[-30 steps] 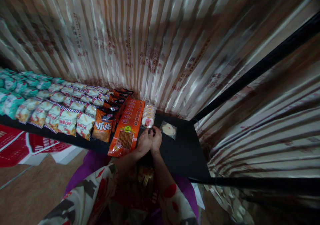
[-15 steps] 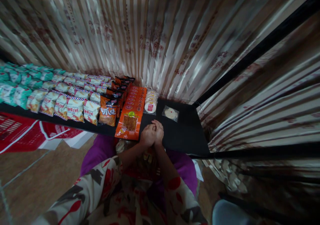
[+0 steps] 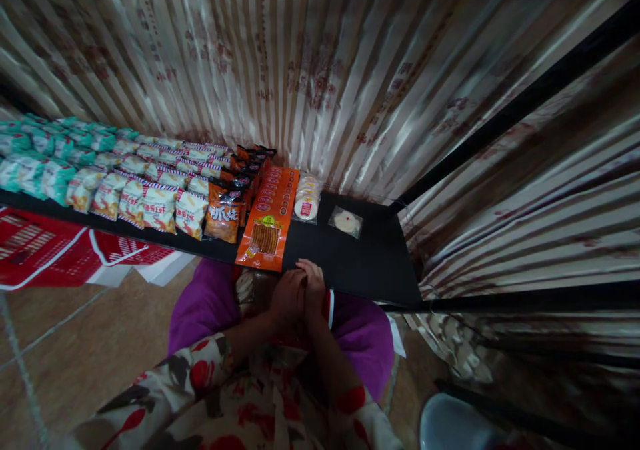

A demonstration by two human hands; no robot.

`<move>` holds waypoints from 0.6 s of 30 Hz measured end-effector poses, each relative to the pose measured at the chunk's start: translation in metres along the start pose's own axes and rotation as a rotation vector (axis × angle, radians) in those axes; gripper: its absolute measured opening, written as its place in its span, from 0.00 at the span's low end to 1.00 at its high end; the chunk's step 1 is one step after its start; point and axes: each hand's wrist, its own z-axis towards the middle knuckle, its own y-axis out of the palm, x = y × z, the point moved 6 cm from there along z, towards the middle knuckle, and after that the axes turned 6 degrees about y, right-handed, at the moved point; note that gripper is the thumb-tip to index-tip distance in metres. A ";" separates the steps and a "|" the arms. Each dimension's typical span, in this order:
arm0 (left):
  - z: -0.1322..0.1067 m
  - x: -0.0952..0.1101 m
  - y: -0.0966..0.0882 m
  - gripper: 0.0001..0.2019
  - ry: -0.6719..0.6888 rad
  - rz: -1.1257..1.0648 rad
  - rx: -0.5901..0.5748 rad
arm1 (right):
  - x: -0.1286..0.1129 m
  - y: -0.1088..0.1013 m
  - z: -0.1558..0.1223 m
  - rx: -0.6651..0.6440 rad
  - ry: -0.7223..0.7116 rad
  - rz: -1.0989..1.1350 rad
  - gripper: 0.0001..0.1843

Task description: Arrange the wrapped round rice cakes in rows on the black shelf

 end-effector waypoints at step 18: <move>-0.070 -0.056 0.020 0.18 -0.401 0.289 -0.447 | 0.044 0.061 -0.078 -0.455 0.323 -0.081 0.27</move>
